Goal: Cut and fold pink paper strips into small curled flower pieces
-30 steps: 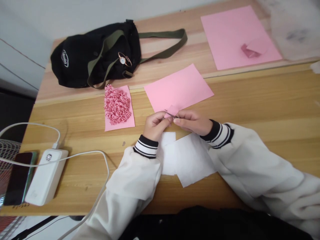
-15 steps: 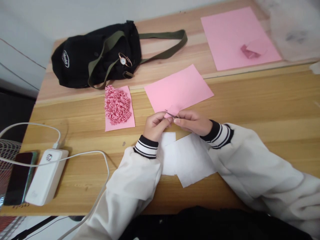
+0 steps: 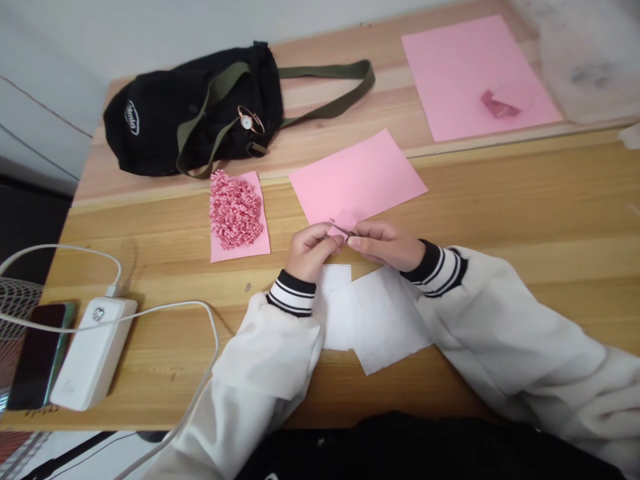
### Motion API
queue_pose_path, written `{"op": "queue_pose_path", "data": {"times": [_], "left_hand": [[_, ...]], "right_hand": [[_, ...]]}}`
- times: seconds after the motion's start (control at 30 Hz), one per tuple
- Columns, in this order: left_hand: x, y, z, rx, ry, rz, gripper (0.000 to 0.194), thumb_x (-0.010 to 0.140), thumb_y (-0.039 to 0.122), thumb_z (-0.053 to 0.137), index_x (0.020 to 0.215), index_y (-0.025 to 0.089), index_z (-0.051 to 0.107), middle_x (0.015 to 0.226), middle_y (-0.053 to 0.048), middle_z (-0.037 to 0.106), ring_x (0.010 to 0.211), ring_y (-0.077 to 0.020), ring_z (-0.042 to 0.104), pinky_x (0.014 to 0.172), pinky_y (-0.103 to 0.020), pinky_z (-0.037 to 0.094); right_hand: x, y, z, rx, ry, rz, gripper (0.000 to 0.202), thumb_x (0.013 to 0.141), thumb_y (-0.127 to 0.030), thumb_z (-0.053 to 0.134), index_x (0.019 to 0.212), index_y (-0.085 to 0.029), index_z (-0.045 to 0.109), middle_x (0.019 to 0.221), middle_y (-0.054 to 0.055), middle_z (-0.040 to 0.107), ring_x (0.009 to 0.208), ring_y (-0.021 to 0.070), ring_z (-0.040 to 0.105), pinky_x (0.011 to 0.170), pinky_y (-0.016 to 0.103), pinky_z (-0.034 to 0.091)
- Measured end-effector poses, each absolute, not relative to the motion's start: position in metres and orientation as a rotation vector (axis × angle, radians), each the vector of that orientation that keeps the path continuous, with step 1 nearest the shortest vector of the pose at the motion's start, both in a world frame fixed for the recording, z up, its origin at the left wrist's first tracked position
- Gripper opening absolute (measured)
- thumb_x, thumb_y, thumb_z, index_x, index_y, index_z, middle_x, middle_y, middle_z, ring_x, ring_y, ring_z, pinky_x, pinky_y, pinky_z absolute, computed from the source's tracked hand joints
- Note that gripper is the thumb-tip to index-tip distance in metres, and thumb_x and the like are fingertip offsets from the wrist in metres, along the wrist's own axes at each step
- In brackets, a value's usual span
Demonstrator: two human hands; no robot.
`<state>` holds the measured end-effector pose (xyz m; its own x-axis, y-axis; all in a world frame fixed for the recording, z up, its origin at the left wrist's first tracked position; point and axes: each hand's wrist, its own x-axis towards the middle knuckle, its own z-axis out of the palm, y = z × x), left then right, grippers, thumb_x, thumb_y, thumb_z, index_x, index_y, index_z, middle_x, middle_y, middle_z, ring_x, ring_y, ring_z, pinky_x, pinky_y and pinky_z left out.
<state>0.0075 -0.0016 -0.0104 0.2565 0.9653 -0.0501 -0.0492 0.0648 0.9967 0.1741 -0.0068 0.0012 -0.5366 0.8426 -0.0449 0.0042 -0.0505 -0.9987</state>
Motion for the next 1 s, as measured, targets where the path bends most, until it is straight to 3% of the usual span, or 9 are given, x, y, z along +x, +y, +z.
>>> {"op": "queue_pose_path", "data": {"times": [0.13, 0.33, 0.53, 1.0], "left_hand": [[0.0075, -0.0009, -0.0104, 1.21, 1.004, 1.025, 0.013, 0.066, 0.024, 0.064, 0.057, 0.015, 0.063, 0.049, 0.002, 0.054, 0.05, -0.0083, 0.046, 0.051, -0.022, 0.036], [0.0089, 0.0006, -0.0114, 1.182, 0.972, 1.079, 0.012, 0.065, 0.023, 0.063, 0.056, 0.015, 0.063, 0.047, 0.003, 0.054, 0.047, -0.0073, 0.046, 0.05, -0.021, 0.037], [0.0084, 0.0006, -0.0143, 1.209, 0.96, 1.093, 0.011, 0.067, 0.023, 0.064, 0.06, 0.015, 0.065, 0.05, 0.003, 0.055, 0.048, -0.0071, 0.047, 0.05, -0.021, 0.037], [0.0083, 0.0005, -0.0135, 1.285, 0.971, 1.067, 0.014, 0.067, 0.024, 0.065, 0.056, 0.015, 0.062, 0.048, 0.003, 0.051, 0.047, -0.0074, 0.044, 0.048, -0.022, 0.032]], "right_hand": [[0.1744, -0.0066, 0.0004, -0.864, -1.557, 1.709, 0.037, 0.086, -0.048, 0.053, 0.082, -0.012, 0.057, 0.045, -0.01, 0.031, 0.04, 0.0048, 0.025, 0.04, 0.022, 0.016], [0.1758, -0.0063, -0.0021, -0.851, -1.535, 1.745, 0.037, 0.085, -0.049, 0.055, 0.071, -0.014, 0.051, 0.045, -0.01, 0.031, 0.039, 0.0044, 0.025, 0.039, 0.021, 0.016], [0.1752, -0.006, -0.0002, -0.828, -1.547, 1.743, 0.036, 0.085, -0.048, 0.055, 0.079, -0.012, 0.055, 0.045, -0.01, 0.032, 0.039, 0.0043, 0.025, 0.039, 0.021, 0.016], [0.1725, -0.0056, 0.0048, -0.82, -1.566, 1.689, 0.04, 0.083, -0.052, 0.056, 0.068, -0.016, 0.049, 0.047, -0.009, 0.033, 0.044, 0.005, 0.028, 0.043, 0.022, 0.021]]}}
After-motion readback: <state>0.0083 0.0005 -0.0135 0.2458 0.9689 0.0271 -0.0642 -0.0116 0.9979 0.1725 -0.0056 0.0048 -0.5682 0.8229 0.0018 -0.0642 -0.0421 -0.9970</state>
